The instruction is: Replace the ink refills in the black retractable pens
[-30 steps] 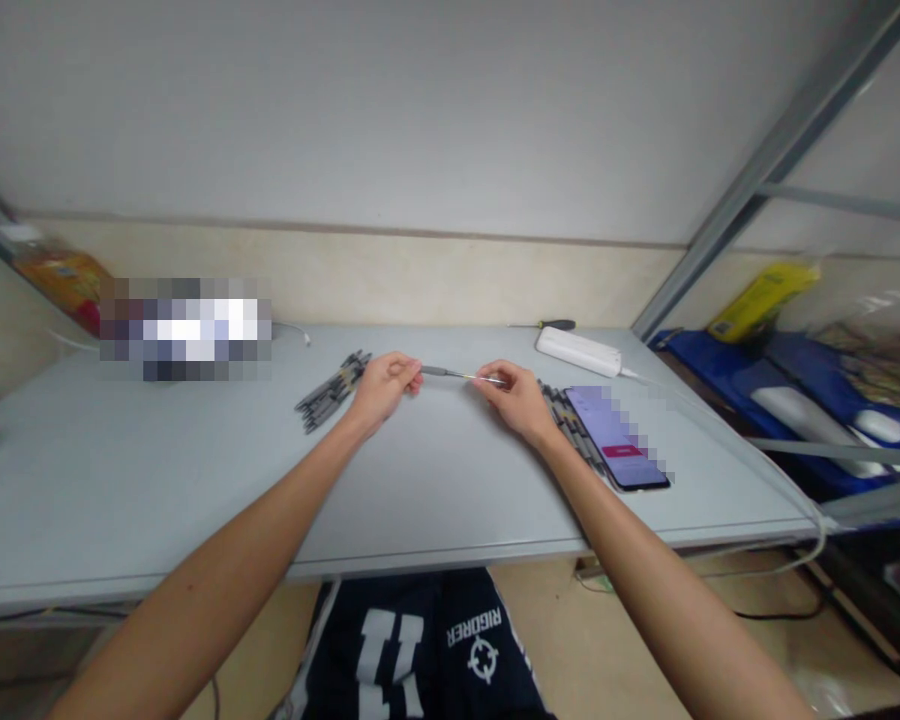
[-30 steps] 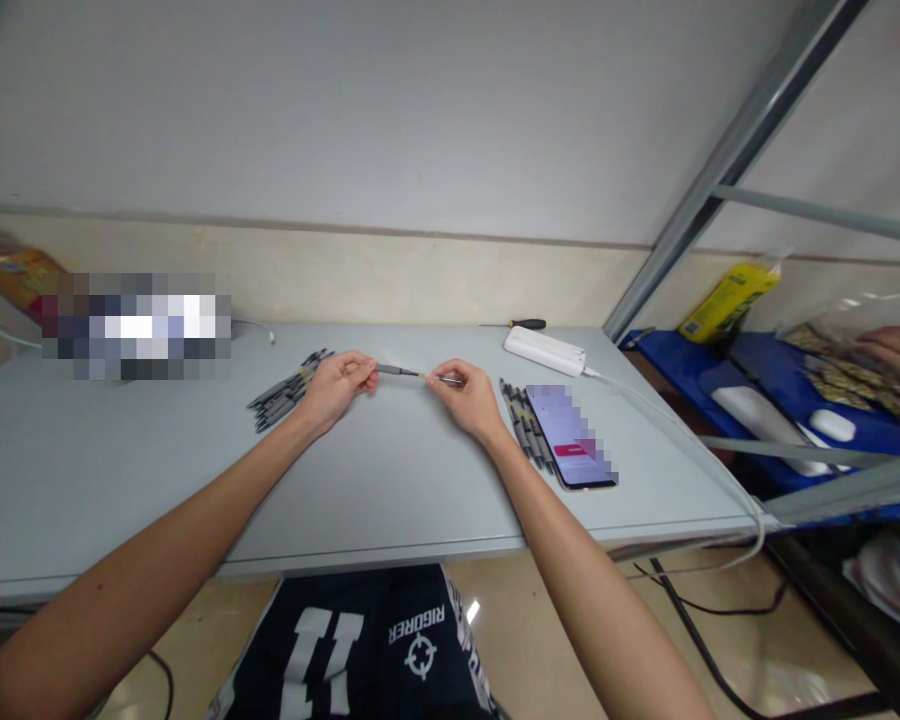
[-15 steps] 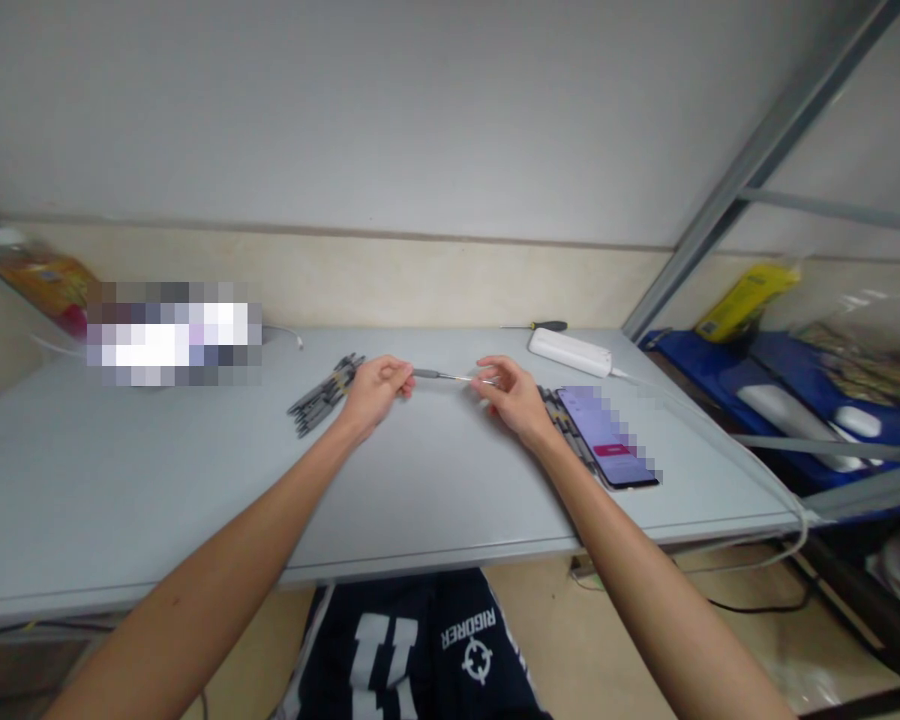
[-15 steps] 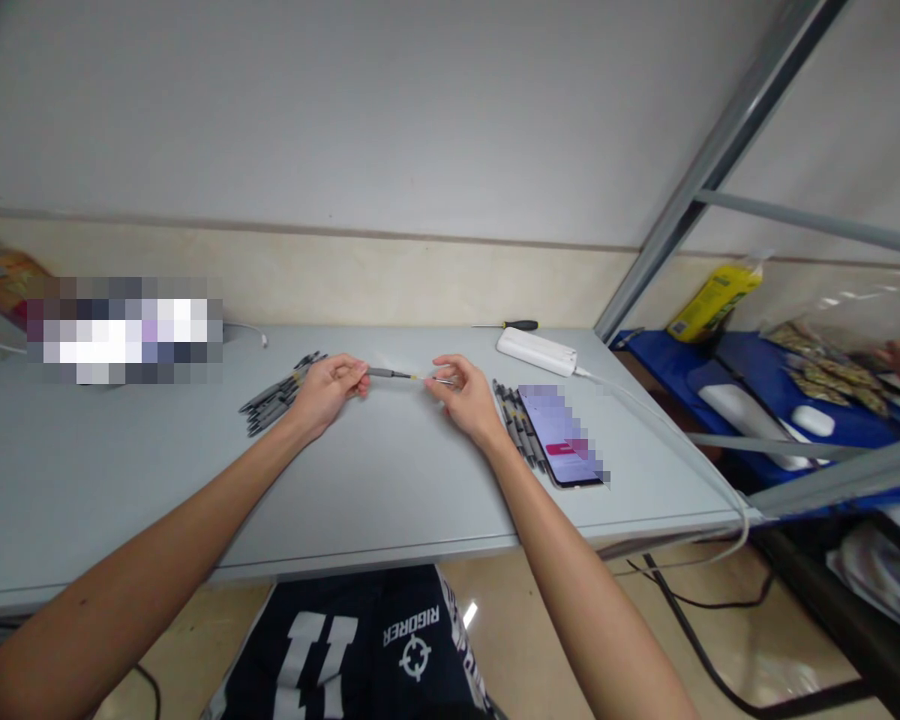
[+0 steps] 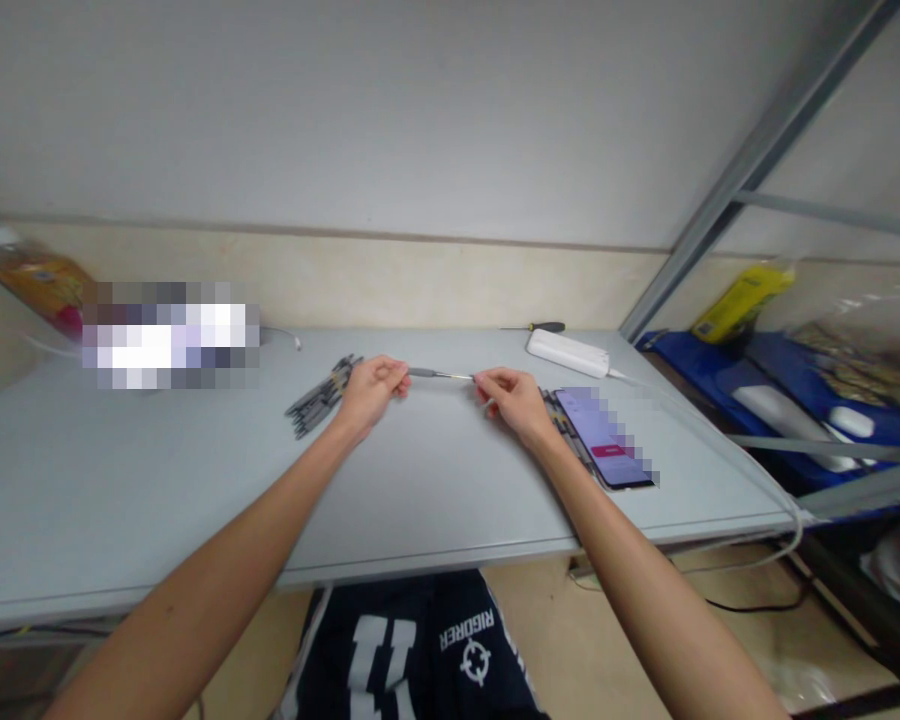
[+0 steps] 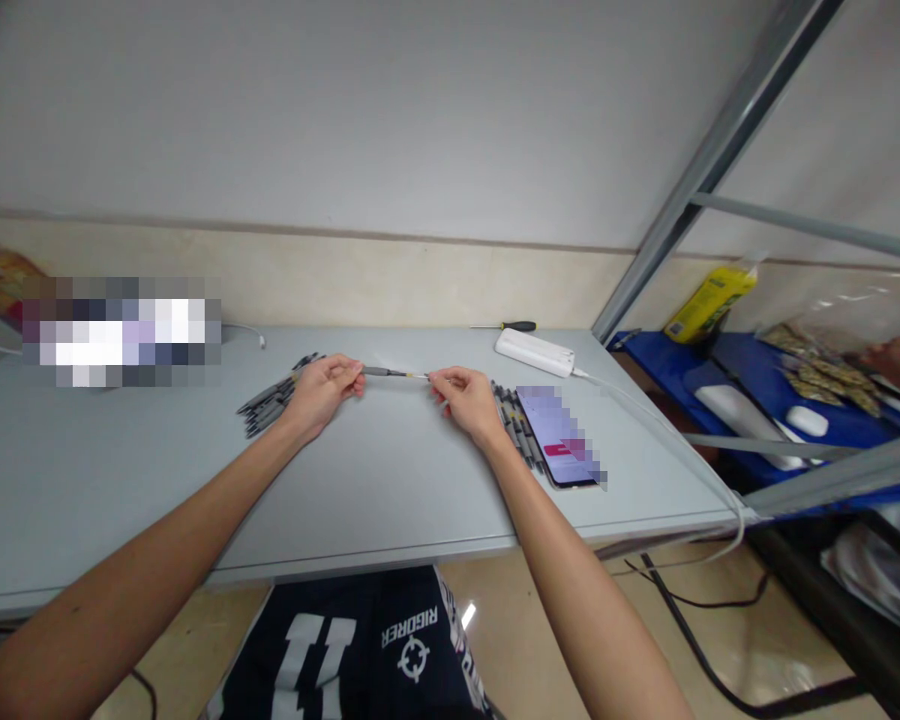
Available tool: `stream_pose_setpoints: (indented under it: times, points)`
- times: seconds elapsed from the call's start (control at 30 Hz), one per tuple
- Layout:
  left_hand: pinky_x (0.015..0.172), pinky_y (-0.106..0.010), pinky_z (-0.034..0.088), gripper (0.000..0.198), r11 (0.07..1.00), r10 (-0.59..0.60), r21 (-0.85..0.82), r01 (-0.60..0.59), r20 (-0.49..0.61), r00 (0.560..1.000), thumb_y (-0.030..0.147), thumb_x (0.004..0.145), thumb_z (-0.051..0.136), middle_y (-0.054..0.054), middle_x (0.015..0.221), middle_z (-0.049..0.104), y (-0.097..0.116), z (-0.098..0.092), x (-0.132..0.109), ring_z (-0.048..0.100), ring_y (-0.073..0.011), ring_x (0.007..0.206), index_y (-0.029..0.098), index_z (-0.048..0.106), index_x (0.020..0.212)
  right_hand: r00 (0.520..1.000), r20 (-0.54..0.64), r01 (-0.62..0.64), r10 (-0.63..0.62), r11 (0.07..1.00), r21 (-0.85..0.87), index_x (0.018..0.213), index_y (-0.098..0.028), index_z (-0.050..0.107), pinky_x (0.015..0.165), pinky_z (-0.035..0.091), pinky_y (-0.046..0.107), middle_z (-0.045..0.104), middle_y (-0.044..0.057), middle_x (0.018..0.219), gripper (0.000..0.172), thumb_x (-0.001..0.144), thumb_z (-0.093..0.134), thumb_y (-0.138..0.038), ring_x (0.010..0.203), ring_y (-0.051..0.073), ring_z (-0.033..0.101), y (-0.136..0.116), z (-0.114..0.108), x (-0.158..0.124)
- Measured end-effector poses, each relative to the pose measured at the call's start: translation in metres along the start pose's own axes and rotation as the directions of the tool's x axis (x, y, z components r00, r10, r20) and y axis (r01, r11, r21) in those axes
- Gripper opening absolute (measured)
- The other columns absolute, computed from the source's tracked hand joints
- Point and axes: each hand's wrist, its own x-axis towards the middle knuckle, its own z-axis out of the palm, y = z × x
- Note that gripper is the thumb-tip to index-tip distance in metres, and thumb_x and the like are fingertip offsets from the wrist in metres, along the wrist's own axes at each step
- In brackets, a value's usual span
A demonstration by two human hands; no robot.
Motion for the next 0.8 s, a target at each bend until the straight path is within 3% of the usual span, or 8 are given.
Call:
stream_pose_setpoints:
  times: [0.2, 0.37, 0.53, 0.8]
  points:
    - [0.05, -0.023, 0.037, 0.033, 0.969, 0.099, 0.225, -0.104, 0.035, 0.995, 0.046, 0.076, 0.056, 0.001, 0.053, 0.055, -0.001, -0.001, -0.001, 0.048, -0.0092, 0.046, 0.017, 0.052, 0.064, 0.993, -0.041, 0.112, -0.112, 0.994, 0.004, 0.081, -0.015, 0.066, 0.048, 0.043, 0.024, 0.058, -0.001, 0.058, 0.029, 0.063, 0.07, -0.038, 0.05, 0.011, 0.05, 0.001, 0.0, 0.001]
    - [0.043, -0.024, 0.025, 0.044, 0.89, 0.149, 0.439, -0.121, -0.031, 0.988, 0.049, 0.082, 0.046, 0.004, 0.042, 0.04, 0.003, -0.002, -0.004, 0.034, -0.0091, 0.04, 0.019, 0.041, 0.05, 0.983, -0.053, 0.173, -0.175, 0.984, -0.032, 0.081, -0.016, 0.067, 0.052, 0.044, 0.026, 0.061, 0.001, 0.061, 0.027, 0.064, 0.069, -0.037, 0.052, 0.012, 0.051, -0.004, 0.001, -0.001]
    - [0.04, -0.026, 0.02, 0.043, 0.942, 0.102, 0.331, -0.061, -0.109, 0.989, 0.05, 0.079, 0.048, 0.003, 0.039, 0.035, -0.003, -0.006, 0.001, 0.033, -0.0114, 0.039, 0.021, 0.039, 0.048, 0.983, -0.056, 0.176, -0.177, 0.984, -0.033, 0.082, -0.017, 0.067, 0.055, 0.045, 0.027, 0.06, 0.0, 0.058, 0.026, 0.064, 0.069, -0.035, 0.053, 0.013, 0.052, -0.006, 0.0, -0.002]
    - [0.039, -0.025, 0.024, 0.041, 0.959, 0.083, 0.282, -0.037, -0.155, 0.984, 0.05, 0.08, 0.045, 0.004, 0.04, 0.037, -0.008, -0.008, 0.005, 0.032, -0.0106, 0.037, 0.022, 0.038, 0.052, 0.99, -0.061, 0.131, -0.127, 0.988, 0.082, 0.082, -0.016, 0.068, 0.056, 0.042, 0.025, 0.06, -0.002, 0.056, 0.024, 0.062, 0.071, -0.03, 0.051, 0.011, 0.052, -0.004, -0.002, -0.001]
